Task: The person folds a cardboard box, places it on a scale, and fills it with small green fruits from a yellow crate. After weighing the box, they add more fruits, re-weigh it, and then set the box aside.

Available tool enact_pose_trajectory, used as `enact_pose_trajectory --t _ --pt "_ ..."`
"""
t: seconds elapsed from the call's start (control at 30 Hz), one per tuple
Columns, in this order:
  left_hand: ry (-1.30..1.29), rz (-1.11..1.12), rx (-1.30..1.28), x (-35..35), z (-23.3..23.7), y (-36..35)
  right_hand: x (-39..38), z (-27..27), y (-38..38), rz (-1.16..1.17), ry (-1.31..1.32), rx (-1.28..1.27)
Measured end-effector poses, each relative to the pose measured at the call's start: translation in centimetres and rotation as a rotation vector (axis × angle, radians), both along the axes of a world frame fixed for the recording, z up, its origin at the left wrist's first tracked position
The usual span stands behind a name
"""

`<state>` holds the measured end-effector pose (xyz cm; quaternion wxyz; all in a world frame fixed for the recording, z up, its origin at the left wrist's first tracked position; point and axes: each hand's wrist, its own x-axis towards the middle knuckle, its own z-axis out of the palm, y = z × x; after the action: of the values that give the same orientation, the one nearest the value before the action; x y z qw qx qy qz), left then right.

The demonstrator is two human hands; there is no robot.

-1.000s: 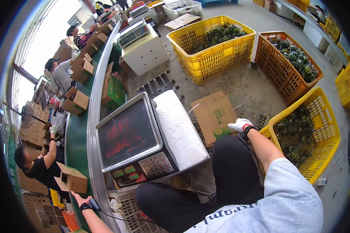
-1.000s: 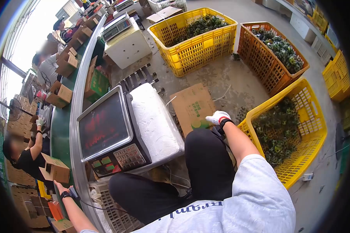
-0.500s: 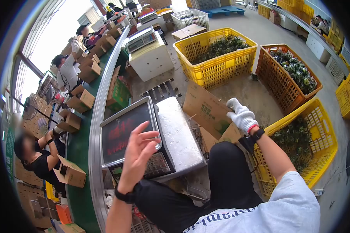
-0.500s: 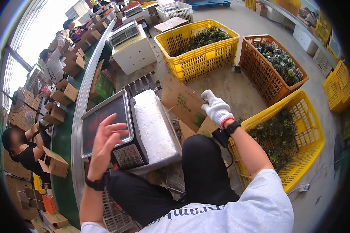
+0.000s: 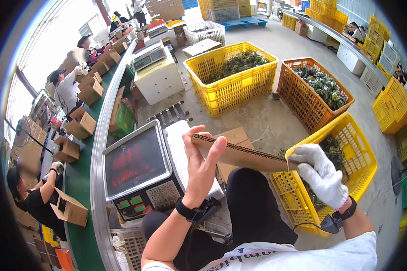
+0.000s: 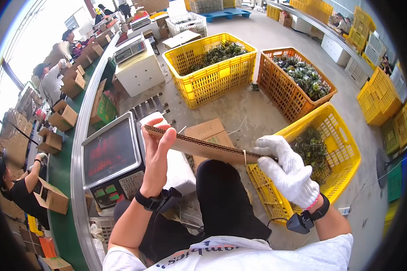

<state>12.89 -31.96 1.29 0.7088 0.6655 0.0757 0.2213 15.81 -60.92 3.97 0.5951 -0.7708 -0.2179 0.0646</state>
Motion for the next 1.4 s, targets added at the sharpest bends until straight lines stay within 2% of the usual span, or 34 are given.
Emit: enact_pose_trajectory --t 0.07,0.13,0.2,0.33,0.37,0.67,0.73,0.8,0.83,0.9,1.0,1.07,1.1,1.17,1.2,1.27,1.33,1.37,1.4 --pt "-0.021 0.052 0.099 -0.6 -0.9 -0.4 -0.1 -0.2 0.5 0.013 0.09 -0.059" --pt "-0.008 0.06 0.152 -1.3 -0.9 -0.8 0.4 -0.7 0.9 0.0 0.189 -0.032" --pt "-0.044 0.11 0.325 -1.9 -0.9 -1.0 1.4 -1.3 0.6 0.009 0.251 0.037" --pt "-0.076 0.123 0.435 -3.2 -1.0 -1.1 2.3 -0.9 0.6 0.001 0.266 0.005" --pt "-0.064 0.101 0.362 -3.5 -0.9 -1.0 2.4 -0.7 0.8 -0.004 0.255 -0.007" --pt "-0.117 0.087 0.225 -3.9 0.0 -1.4 2.2 2.6 1.1 -0.052 0.155 -0.09" --pt "-0.152 0.106 0.203 -3.5 0.2 -1.5 2.3 3.3 1.4 0.066 0.143 -0.285" --pt "-0.201 0.166 0.398 -3.4 0.4 -1.6 2.6 3.0 1.6 0.073 0.114 -0.363" --pt "-0.204 0.167 0.398 -3.5 0.5 -1.7 2.9 3.0 1.7 0.081 0.199 -0.304" --pt "-0.209 0.071 0.636 -4.1 0.6 -2.0 3.6 2.5 2.0 0.092 0.28 -0.244" --pt "-0.072 -0.085 0.896 -5.4 0.9 -4.1 5.6 -0.7 2.9 -0.197 -0.089 -0.364" --pt "-0.11 -0.131 0.884 -5.6 0.7 -4.0 7.3 -0.5 4.1 -0.169 -0.123 -0.193" --pt "-0.143 -0.173 0.864 -5.8 1.0 -3.5 7.4 0.3 3.4 -0.101 -0.166 -0.232" --pt "-0.208 -0.22 0.837 -6.8 2.4 -2.7 5.4 5.4 4.0 0.0 -0.296 -0.281" --pt "-0.215 -0.265 0.727 -7.5 2.9 -2.3 4.9 6.8 3.7 0.039 -0.431 -0.364" --pt "-0.197 -0.245 0.501 -8.5 2.7 -1.5 3.2 8.6 3.4 0.084 -0.499 -0.455" --pt "-0.159 -0.01 0.214 -8.2 2.0 -1.3 1.2 9.1 3.1 0.168 -0.466 -0.499" --pt "-0.097 -0.022 0.089 -7.8 1.8 -0.8 0.1 9.7 3.2 0.18 -0.387 -0.638" --pt "-0.102 -0.029 0.088 -7.4 1.1 -0.5 -0.8 9.4 3.3 0.162 -0.286 -0.666"
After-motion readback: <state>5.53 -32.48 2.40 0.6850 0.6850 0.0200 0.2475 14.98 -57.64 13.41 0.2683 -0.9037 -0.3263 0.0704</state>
